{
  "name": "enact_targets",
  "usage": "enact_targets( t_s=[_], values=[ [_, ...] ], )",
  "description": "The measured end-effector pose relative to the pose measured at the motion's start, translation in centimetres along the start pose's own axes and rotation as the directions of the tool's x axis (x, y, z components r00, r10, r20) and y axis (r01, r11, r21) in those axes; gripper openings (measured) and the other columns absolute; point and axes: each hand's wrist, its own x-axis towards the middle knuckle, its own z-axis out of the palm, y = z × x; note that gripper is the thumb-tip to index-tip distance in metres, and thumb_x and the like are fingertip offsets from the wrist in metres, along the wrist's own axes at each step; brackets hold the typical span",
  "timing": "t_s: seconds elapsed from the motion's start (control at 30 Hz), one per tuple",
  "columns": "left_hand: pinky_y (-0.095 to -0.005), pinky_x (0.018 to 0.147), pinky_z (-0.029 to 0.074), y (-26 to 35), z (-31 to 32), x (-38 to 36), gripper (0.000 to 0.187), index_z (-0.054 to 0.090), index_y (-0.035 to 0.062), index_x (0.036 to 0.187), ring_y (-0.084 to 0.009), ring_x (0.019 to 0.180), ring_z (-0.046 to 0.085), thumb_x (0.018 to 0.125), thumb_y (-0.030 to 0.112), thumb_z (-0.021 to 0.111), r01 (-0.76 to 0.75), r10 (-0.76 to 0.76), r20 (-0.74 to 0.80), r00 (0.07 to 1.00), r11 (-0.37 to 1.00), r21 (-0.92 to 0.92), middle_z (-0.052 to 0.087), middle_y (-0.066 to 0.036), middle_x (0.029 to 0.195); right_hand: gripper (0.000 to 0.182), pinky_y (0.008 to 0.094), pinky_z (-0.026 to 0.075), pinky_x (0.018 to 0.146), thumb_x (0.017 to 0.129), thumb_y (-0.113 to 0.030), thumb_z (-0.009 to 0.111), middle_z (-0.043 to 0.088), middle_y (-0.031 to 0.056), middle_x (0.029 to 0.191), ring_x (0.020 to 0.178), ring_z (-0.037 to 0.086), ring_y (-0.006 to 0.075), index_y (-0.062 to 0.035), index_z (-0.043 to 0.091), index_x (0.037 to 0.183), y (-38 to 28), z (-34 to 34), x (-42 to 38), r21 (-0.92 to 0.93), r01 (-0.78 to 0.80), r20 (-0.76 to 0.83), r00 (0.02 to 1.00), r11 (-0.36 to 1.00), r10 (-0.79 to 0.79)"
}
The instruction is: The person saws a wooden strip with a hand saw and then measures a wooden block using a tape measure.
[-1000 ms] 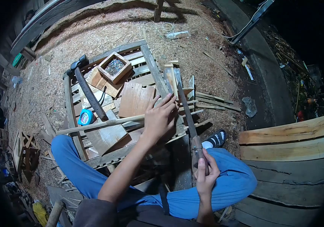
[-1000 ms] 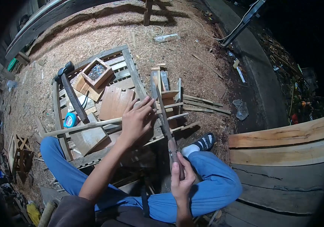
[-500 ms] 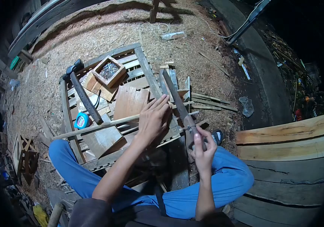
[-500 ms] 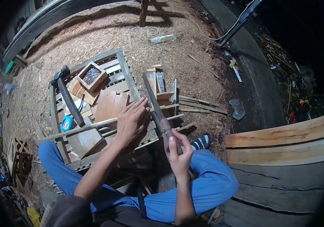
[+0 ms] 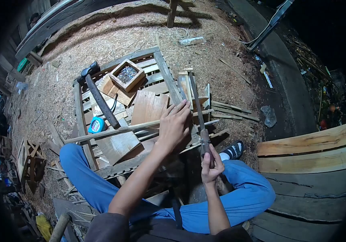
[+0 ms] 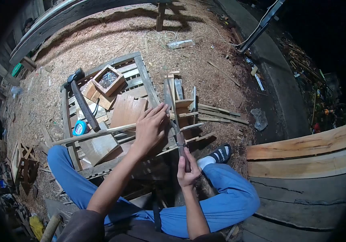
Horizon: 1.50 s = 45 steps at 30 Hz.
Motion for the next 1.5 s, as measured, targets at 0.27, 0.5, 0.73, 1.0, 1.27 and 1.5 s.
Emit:
enact_targets(
  t_s=[0.27, 0.5, 0.73, 1.0, 1.27, 1.5],
  values=[
    [-0.0473, 0.121, 0.040, 0.1, -0.2, 0.1, 0.052, 0.063, 0.0042, 0.128, -0.0248, 0.145, 0.051, 0.079, 0.014, 0.077, 0.019, -0.019, -0.014, 1.000, 1.000, -0.008, 0.062, -0.009, 0.149, 0.035, 0.0325, 0.059, 0.073, 0.100, -0.013, 0.066, 0.078, 0.0178, 0.106, 0.079, 0.075, 0.0213, 0.0042, 0.069, 0.130, 0.3, 0.2, -1.0, 0.063, -0.187, -0.019, 0.982, 0.980, 0.188],
    [-0.0462, 0.118, 0.042, -0.1, -0.3, 0.0, 0.036, 0.068, 0.0065, 0.126, -0.0257, 0.139, 0.057, 0.092, 0.017, 0.071, 0.000, -0.001, -0.030, 1.000, 0.999, -0.035, 0.067, -0.008, 0.143, 0.038, 0.0289, 0.055, 0.065, 0.101, -0.009, 0.064, 0.074, 0.0099, 0.091, 0.072, 0.068, 0.0119, 0.0048, 0.066, 0.136, -6.7, -3.2, 0.1, 0.072, -0.285, 0.035, 0.958, 0.956, 0.283],
    [-0.0467, 0.117, 0.043, 0.0, -0.1, 0.2, 0.022, 0.069, 0.0069, 0.111, -0.0247, 0.140, 0.056, 0.092, 0.018, 0.070, -0.026, 0.023, -0.071, 0.997, 0.999, -0.034, 0.068, -0.008, 0.141, 0.037, 0.0285, 0.056, 0.074, 0.103, -0.009, 0.063, 0.077, 0.0131, 0.109, 0.084, 0.069, 0.0115, 0.0054, 0.066, 0.137, -8.3, -3.2, 1.7, 0.035, -0.326, 0.080, 0.943, 0.945, 0.322],
    [-0.0467, 0.116, 0.043, -0.1, -0.1, 0.2, 0.021, 0.069, 0.0076, 0.109, -0.0244, 0.141, 0.056, 0.092, 0.019, 0.070, -0.022, 0.021, -0.046, 0.999, 0.999, -0.033, 0.068, -0.008, 0.141, 0.038, 0.0281, 0.056, 0.076, 0.103, -0.012, 0.064, 0.078, 0.0128, 0.107, 0.085, 0.070, 0.0116, 0.0048, 0.066, 0.138, -8.6, -4.4, 2.0, -0.014, -0.350, 0.139, 0.927, 0.937, 0.349],
    [-0.0468, 0.117, 0.043, -0.1, 0.2, 0.2, 0.016, 0.071, 0.0072, 0.104, -0.0298, 0.140, 0.057, 0.094, 0.019, 0.070, -0.014, 0.009, -0.092, 0.996, 0.999, -0.051, 0.067, -0.014, 0.142, 0.037, 0.0232, 0.049, 0.062, 0.105, -0.013, 0.063, 0.074, 0.0050, 0.096, 0.070, 0.059, 0.0055, 0.0033, 0.067, 0.138, -9.3, -4.1, 2.4, 0.098, -0.440, 0.114, 0.896, 0.893, 0.429],
    [-0.0473, 0.115, 0.046, -0.2, 0.1, 0.2, 0.015, 0.074, 0.0063, 0.102, -0.0364, 0.139, 0.057, 0.092, 0.018, 0.072, -0.026, 0.017, -0.120, 0.993, 0.997, -0.072, 0.066, -0.019, 0.141, 0.037, 0.0226, 0.044, 0.056, 0.105, -0.013, 0.063, 0.073, 0.0048, 0.094, 0.064, 0.056, 0.0044, 0.0023, 0.067, 0.139, -10.0, -4.3, 2.4, 0.089, -0.442, 0.137, 0.893, 0.893, 0.428]
  ],
)
